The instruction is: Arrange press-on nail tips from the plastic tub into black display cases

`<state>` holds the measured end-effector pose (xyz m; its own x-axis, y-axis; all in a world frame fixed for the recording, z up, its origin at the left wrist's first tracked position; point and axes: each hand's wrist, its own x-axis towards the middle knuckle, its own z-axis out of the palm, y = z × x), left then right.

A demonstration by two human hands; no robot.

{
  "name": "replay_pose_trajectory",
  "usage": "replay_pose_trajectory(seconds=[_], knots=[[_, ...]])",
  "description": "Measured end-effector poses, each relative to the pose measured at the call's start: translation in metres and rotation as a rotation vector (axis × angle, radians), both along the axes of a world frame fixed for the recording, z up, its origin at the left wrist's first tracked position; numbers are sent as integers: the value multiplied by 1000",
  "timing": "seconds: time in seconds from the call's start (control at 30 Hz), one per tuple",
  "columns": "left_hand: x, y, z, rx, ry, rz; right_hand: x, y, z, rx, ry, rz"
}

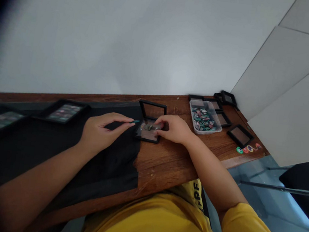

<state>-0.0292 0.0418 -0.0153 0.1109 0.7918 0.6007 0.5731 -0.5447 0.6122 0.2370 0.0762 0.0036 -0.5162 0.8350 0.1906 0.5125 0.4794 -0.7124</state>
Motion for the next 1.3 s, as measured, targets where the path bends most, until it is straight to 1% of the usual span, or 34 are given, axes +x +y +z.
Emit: replay_pose_trajectory(seconds=[0.1, 0.27, 0.47, 0.6, 0.73, 0.83, 0.93, 1.07, 1.13, 1.2, 1.3], knots=[[2, -1, 1, -29, 12, -19, -5, -5, 0, -20, 145, 60], [6, -6, 5, -59, 40, -122, -15, -13, -1, -99, 331, 148], [10, -7, 6, 0, 12, -201, -21, -18, -1, -186, 372, 194], [10, -6, 6, 49, 8, -244, -22, -19, -2, -213, 352, 180], [11, -6, 6, 55, 22, -247, -24, -20, -4, -260, 410, 172], [12, -6, 6, 93, 28, -234, -25, -18, -5, -257, 442, 172], [12, -6, 6, 148, 40, -204, -22, -14, -2, -182, 379, 84], [9, -3, 4, 183, 51, -131, -13, -7, 3, -82, 189, -132], [7, -1, 3, 180, 57, -102, -11, -5, 5, -56, 76, -218], [4, 1, 2, 164, 64, -73, -9, -5, 6, -35, -27, -270], [2, 3, 0, 127, 81, -34, -10, -8, 10, -16, -139, -311]])
